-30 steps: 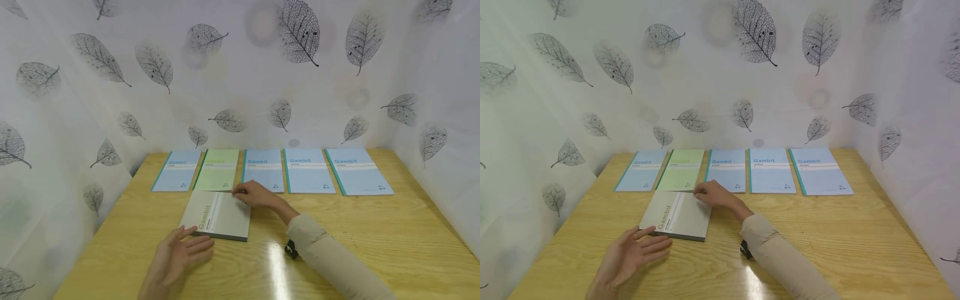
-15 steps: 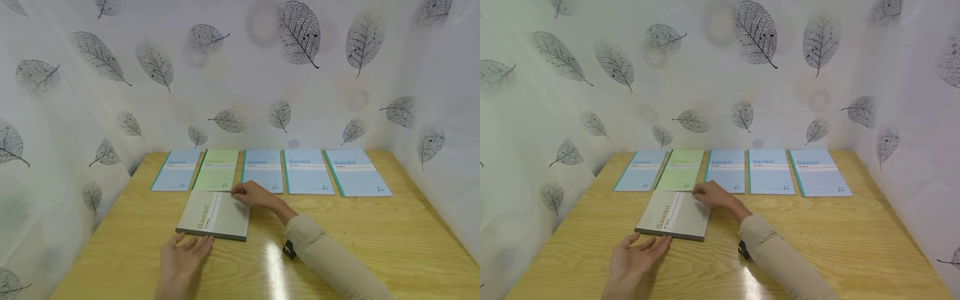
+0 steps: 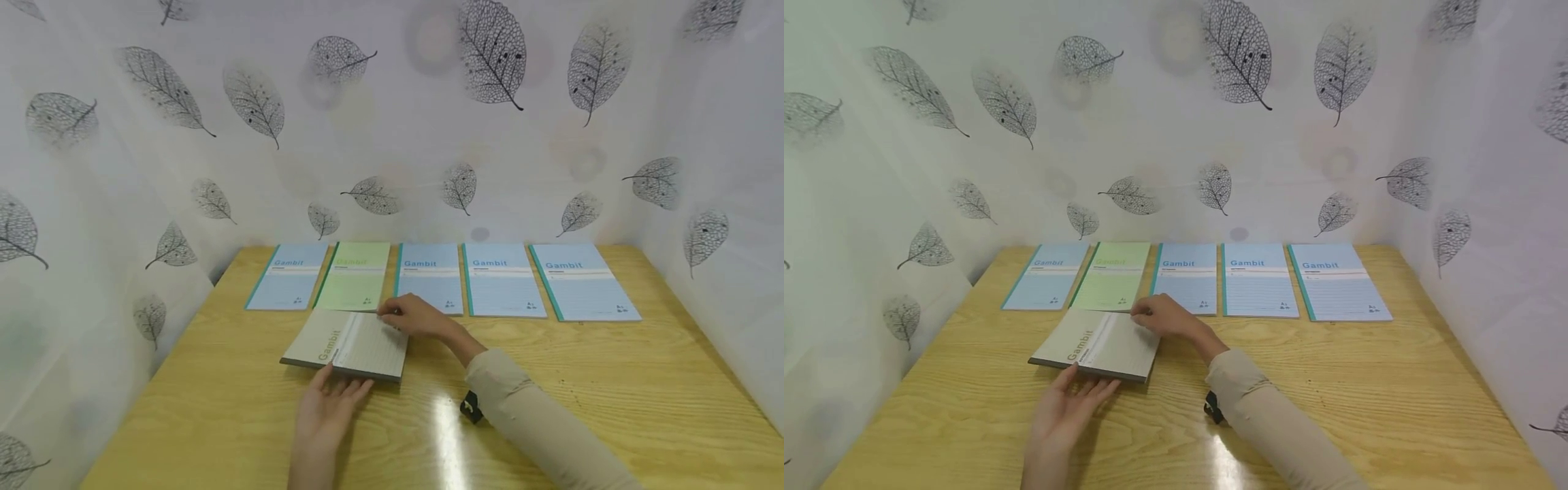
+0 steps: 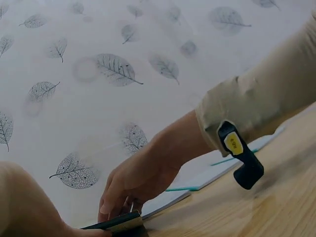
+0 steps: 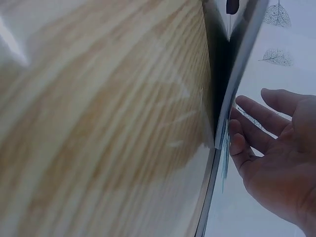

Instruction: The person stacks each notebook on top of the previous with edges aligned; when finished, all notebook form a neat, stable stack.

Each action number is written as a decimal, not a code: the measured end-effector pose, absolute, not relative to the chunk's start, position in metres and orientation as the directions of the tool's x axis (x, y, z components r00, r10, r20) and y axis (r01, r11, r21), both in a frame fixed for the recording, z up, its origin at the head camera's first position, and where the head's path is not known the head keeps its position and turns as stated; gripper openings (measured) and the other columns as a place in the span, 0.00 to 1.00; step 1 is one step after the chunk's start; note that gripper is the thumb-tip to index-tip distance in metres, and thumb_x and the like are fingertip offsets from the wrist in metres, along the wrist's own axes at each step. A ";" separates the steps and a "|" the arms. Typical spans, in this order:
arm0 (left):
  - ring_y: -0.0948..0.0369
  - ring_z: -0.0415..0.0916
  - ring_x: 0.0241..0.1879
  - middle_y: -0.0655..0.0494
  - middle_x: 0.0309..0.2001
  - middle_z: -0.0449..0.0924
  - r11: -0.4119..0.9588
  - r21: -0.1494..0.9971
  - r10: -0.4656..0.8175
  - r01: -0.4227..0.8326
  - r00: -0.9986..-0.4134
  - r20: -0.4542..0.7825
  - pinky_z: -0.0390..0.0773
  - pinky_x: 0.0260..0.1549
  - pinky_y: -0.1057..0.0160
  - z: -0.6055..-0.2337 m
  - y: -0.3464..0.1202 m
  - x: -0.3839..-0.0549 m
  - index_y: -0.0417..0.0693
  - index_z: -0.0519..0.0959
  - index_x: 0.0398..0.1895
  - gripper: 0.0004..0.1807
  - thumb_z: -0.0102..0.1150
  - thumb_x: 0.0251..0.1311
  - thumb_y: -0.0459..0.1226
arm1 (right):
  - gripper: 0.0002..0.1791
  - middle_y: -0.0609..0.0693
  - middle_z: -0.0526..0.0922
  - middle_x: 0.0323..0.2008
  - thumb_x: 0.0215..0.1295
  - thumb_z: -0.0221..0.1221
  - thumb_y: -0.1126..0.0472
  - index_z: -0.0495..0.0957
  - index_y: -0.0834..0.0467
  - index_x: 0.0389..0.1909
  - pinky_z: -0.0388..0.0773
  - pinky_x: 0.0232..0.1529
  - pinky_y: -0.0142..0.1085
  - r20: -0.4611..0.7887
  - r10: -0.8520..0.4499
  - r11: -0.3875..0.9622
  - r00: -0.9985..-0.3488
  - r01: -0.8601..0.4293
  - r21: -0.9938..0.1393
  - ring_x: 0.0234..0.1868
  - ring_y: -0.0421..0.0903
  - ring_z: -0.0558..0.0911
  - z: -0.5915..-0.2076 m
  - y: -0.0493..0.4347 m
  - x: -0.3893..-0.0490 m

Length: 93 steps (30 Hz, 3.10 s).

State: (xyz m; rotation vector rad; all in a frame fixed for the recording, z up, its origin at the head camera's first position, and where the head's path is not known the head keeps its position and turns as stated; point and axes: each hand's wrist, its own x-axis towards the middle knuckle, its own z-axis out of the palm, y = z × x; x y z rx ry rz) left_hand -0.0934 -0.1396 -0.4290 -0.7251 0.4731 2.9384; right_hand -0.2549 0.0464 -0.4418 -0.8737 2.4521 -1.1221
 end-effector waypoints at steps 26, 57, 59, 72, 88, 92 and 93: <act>0.41 0.50 0.78 0.33 0.80 0.38 -0.833 0.553 -0.299 0.033 -0.867 -0.399 0.57 0.76 0.38 -0.411 -0.109 -0.100 0.73 0.25 0.83 0.59 0.50 0.70 0.20 | 0.11 0.50 0.88 0.49 0.74 0.60 0.61 0.86 0.57 0.52 0.81 0.55 0.43 0.012 -0.540 0.460 -0.842 -0.307 -0.833 0.50 0.47 0.84 -0.445 0.042 -0.253; 0.56 0.68 0.70 0.46 0.79 0.60 -0.615 0.787 -0.366 0.045 -0.901 -0.234 0.70 0.69 0.61 -0.411 -0.128 -0.116 0.57 0.54 0.83 0.32 0.41 0.80 0.29 | 0.33 0.58 0.60 0.78 0.70 0.61 0.71 0.67 0.59 0.76 0.80 0.44 0.33 -0.005 -0.610 -0.131 -0.793 0.107 -0.986 0.70 0.53 0.66 -0.432 0.062 -0.257; 0.53 0.63 0.75 0.47 0.81 0.56 -0.605 0.796 -0.331 0.025 -0.917 -0.223 0.69 0.70 0.61 -0.411 -0.130 -0.121 0.55 0.52 0.84 0.35 0.40 0.78 0.26 | 0.34 0.57 0.58 0.79 0.70 0.61 0.71 0.66 0.58 0.76 0.80 0.45 0.32 0.003 -0.604 -0.119 -0.797 0.086 -0.989 0.77 0.54 0.58 -0.433 0.066 -0.258; 0.55 0.71 0.68 0.46 0.76 0.63 -0.472 0.879 -0.152 -0.070 -0.976 -0.159 0.78 0.62 0.65 -0.403 -0.143 -0.161 0.53 0.56 0.83 0.38 0.44 0.73 0.20 | 0.36 0.53 0.56 0.80 0.73 0.61 0.69 0.62 0.54 0.79 0.72 0.29 0.27 0.062 -0.539 -0.124 -0.840 0.007 -0.992 0.42 0.36 0.75 -0.429 0.094 -0.261; 0.58 0.76 0.56 0.46 0.70 0.73 -0.239 0.959 -0.060 -0.150 -0.984 -0.169 0.80 0.44 0.70 -0.399 -0.141 -0.232 0.52 0.71 0.75 0.36 0.51 0.67 0.17 | 0.34 0.55 0.57 0.79 0.73 0.60 0.70 0.64 0.58 0.78 0.77 0.55 0.32 0.052 -0.304 -0.175 -0.951 0.002 -0.985 0.70 0.53 0.67 -0.429 0.113 -0.262; 0.56 0.78 0.57 0.46 0.70 0.75 -0.180 0.968 -0.039 -0.177 -0.982 -0.187 0.81 0.44 0.68 -0.400 -0.136 -0.248 0.52 0.73 0.73 0.35 0.55 0.66 0.18 | 0.34 0.56 0.59 0.78 0.72 0.61 0.71 0.65 0.59 0.77 0.80 0.56 0.33 0.039 -0.251 -0.187 -0.967 0.009 -0.982 0.59 0.43 0.75 -0.430 0.121 -0.263; 0.55 0.78 0.58 0.46 0.70 0.75 -0.172 0.968 -0.035 -0.185 -0.981 -0.193 0.81 0.45 0.68 -0.401 -0.134 -0.252 0.52 0.74 0.73 0.34 0.56 0.66 0.18 | 0.34 0.56 0.59 0.78 0.71 0.61 0.72 0.65 0.59 0.77 0.80 0.54 0.32 0.036 -0.239 -0.188 -0.970 0.010 -0.982 0.55 0.42 0.78 -0.431 0.123 -0.264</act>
